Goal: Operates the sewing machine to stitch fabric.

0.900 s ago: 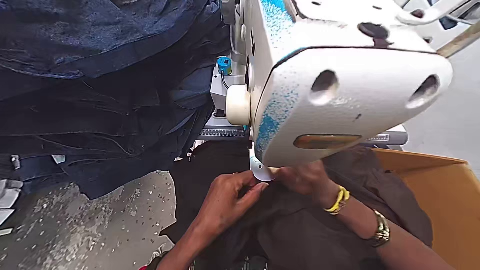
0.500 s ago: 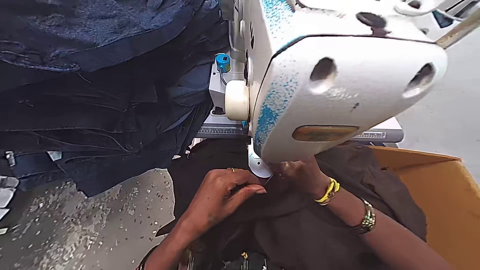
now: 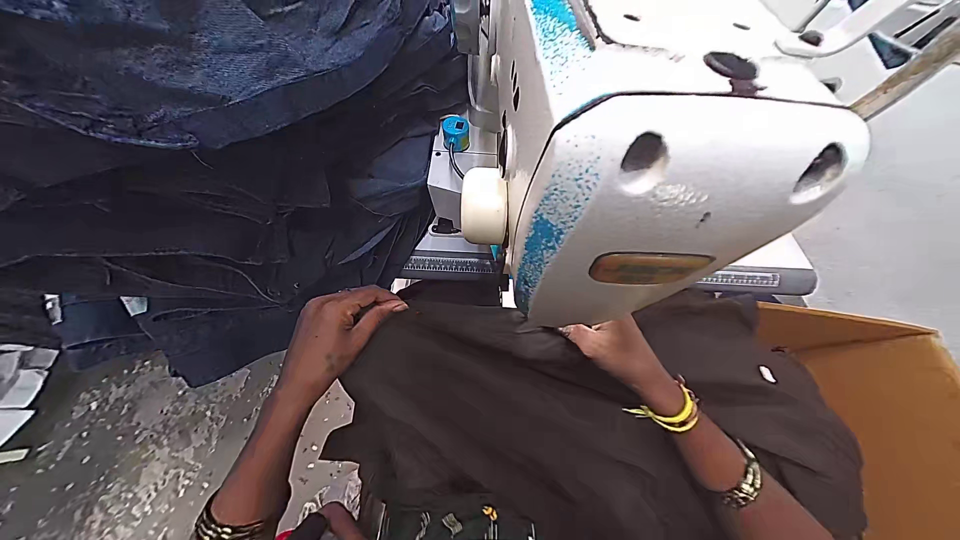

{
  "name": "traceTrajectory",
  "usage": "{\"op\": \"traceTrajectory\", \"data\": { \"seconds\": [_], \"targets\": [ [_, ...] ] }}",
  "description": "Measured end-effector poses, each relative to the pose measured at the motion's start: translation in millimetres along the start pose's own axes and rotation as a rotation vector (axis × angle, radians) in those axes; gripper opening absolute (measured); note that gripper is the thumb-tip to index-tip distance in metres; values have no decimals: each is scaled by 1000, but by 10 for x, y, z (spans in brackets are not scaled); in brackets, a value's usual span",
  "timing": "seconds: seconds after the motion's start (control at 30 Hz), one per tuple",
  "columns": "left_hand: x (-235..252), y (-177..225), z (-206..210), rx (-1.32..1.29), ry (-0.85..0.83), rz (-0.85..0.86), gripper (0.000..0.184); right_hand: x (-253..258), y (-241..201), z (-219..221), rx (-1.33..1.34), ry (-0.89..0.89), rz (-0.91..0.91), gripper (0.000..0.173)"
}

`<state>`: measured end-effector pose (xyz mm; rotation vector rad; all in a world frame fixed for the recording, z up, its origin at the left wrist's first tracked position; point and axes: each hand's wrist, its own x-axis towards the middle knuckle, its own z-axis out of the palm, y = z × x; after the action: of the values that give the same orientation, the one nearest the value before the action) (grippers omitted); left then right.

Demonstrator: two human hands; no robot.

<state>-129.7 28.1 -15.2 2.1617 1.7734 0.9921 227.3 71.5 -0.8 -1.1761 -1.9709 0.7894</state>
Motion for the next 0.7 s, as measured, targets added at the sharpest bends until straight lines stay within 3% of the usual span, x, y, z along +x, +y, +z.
{"op": "traceTrajectory", "data": {
  "seconds": [0.07, 0.17, 0.37, 0.5, 0.6, 0.7],
  "targets": [
    [-37, -101, 42, 25, -10, -19, 40, 44, -53, -20, 70, -54, 54, 31],
    [-69, -21, 85, -33, 6, -9, 36, 47, -37, -199, 51, -27, 119, 14],
    [157, 241, 222, -22, -6, 59, 36, -81, 267, -431, 16, 61, 118, 14],
    [212, 299, 327, 93, 15, 102, 38, -178, 319, -399, -281, 142, 10, 23],
    [176, 358, 472, 193, 42, 162, 38, -116, 376, -515, -513, 152, 59, 25],
    [146, 505, 614, 10, -31, 166, 34, 36, 494, -623, -659, 272, 92, 20]
  ]
}}
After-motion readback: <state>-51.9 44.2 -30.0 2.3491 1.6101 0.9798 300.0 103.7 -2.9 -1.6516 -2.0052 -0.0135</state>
